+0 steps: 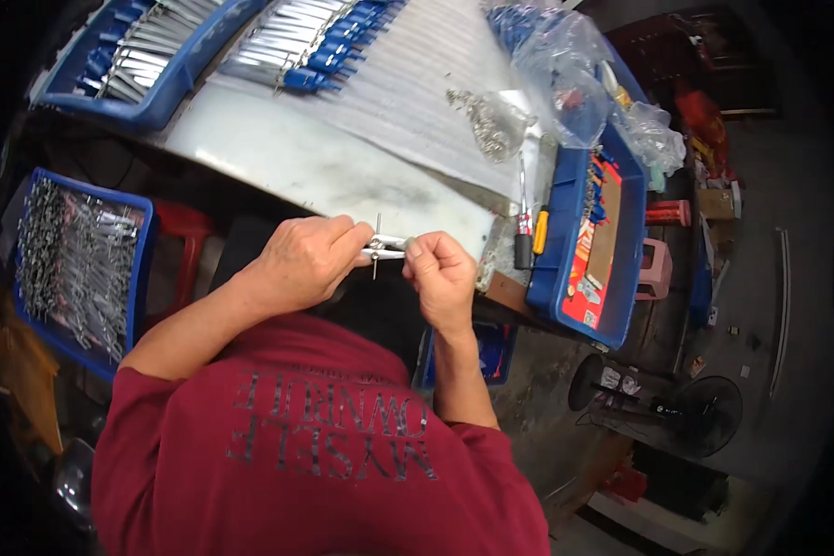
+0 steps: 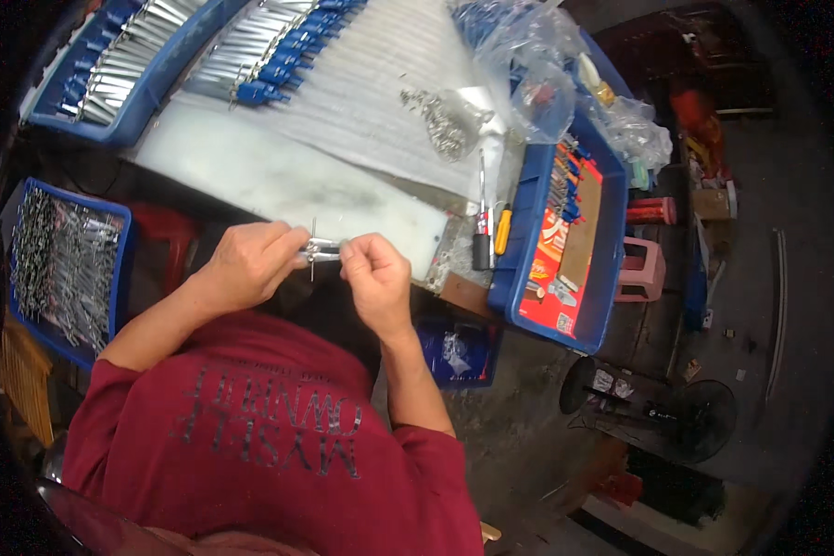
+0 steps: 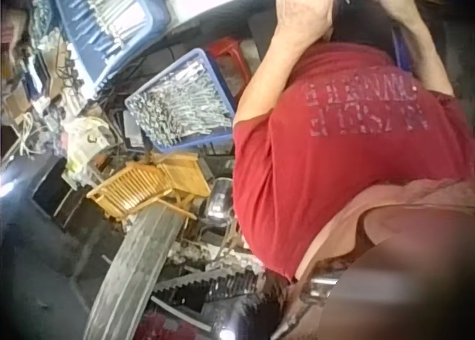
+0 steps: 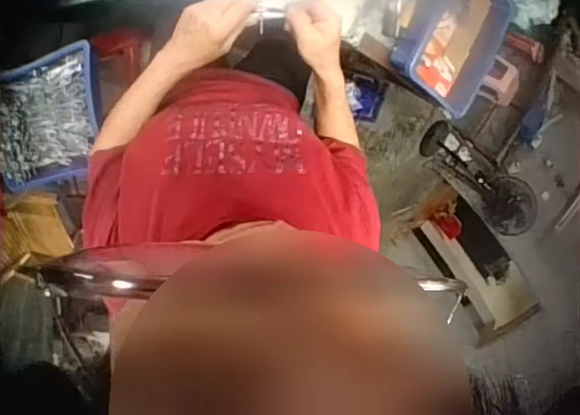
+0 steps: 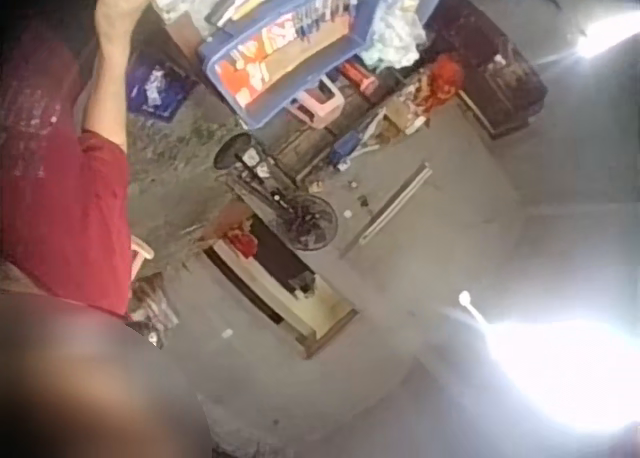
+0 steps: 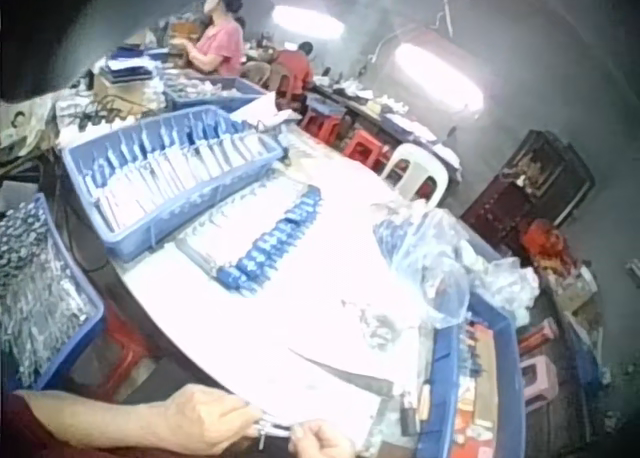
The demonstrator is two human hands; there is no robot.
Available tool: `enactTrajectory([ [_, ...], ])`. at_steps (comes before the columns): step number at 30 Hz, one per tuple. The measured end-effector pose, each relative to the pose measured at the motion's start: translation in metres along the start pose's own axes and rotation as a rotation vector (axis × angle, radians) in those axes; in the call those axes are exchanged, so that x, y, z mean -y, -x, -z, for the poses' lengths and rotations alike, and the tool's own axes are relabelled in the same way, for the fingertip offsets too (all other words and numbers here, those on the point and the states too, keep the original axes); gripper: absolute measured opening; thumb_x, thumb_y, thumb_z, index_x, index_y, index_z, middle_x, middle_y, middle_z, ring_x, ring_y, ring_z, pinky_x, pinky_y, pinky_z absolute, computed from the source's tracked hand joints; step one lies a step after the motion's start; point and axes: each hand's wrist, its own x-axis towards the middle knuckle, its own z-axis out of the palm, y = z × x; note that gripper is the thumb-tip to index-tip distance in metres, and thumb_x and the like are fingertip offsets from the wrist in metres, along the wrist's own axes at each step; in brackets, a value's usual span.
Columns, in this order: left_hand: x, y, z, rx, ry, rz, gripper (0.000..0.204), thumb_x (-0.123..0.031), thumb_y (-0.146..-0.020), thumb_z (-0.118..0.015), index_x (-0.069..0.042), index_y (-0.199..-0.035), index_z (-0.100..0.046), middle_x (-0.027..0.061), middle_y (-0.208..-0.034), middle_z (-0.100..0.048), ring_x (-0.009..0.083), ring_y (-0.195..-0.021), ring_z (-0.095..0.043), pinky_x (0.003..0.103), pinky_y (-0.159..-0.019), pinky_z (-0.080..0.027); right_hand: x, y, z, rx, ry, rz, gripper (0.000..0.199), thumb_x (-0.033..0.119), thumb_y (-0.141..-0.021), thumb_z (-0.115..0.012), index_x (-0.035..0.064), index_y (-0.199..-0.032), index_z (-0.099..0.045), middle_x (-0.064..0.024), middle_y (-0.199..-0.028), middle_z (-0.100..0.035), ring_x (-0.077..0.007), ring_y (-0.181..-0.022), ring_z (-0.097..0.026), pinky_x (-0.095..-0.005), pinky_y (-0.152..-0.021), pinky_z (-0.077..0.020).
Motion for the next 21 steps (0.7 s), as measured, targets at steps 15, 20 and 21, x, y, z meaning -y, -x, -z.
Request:
enactTrajectory([
  [15, 0.012, -0.017, -0.007, -0.022, -0.029, -0.017, 0.023, -0.009, -0.070, -0.062, -0.002, -0.089, -0.049, 0.0095, -0.064, -0.045, 0.0270, -0.055, -0.050, 0.036, -0.047, -0.039, 0.004, -0.016, -0.001, -0.061, -0.061, -0.024, 0.018, 0.014, -0.085, -0.054, 0.0019, -0.072, -0.052, 0.0022, -0.060, -0.048, -0.0041, -0.054, -0.041, -0.0183, -0.049, -0.0334],
  [20, 0.021, -0.021, -0.009, -0.023, -0.032, -0.026, 0.023, -0.009, -0.071, -0.061, -0.003, -0.089, -0.049, 0.0097, -0.063, -0.045, 0.0270, -0.055, -0.049, 0.036, -0.047, -0.039, 0.001, -0.028, 0.003, -0.036, -0.019, -0.004, 0.018, 0.015, -0.085, -0.055, 0.0031, -0.073, -0.052, 0.0022, -0.058, -0.048, -0.0034, -0.051, -0.039, -0.0175, -0.046, -0.0311],
  [21, 0.023, -0.024, -0.009, -0.027, -0.040, -0.035, 0.023, -0.009, -0.071, -0.061, -0.003, -0.089, -0.049, 0.0097, -0.063, -0.045, 0.0269, -0.055, -0.049, 0.036, -0.047, -0.039, 0.000, -0.032, 0.004, -0.032, 0.000, 0.003, 0.016, 0.016, -0.085, -0.055, 0.0045, -0.073, -0.052, 0.0021, -0.057, -0.049, -0.0028, -0.047, -0.038, -0.0167, -0.042, -0.0288],
])
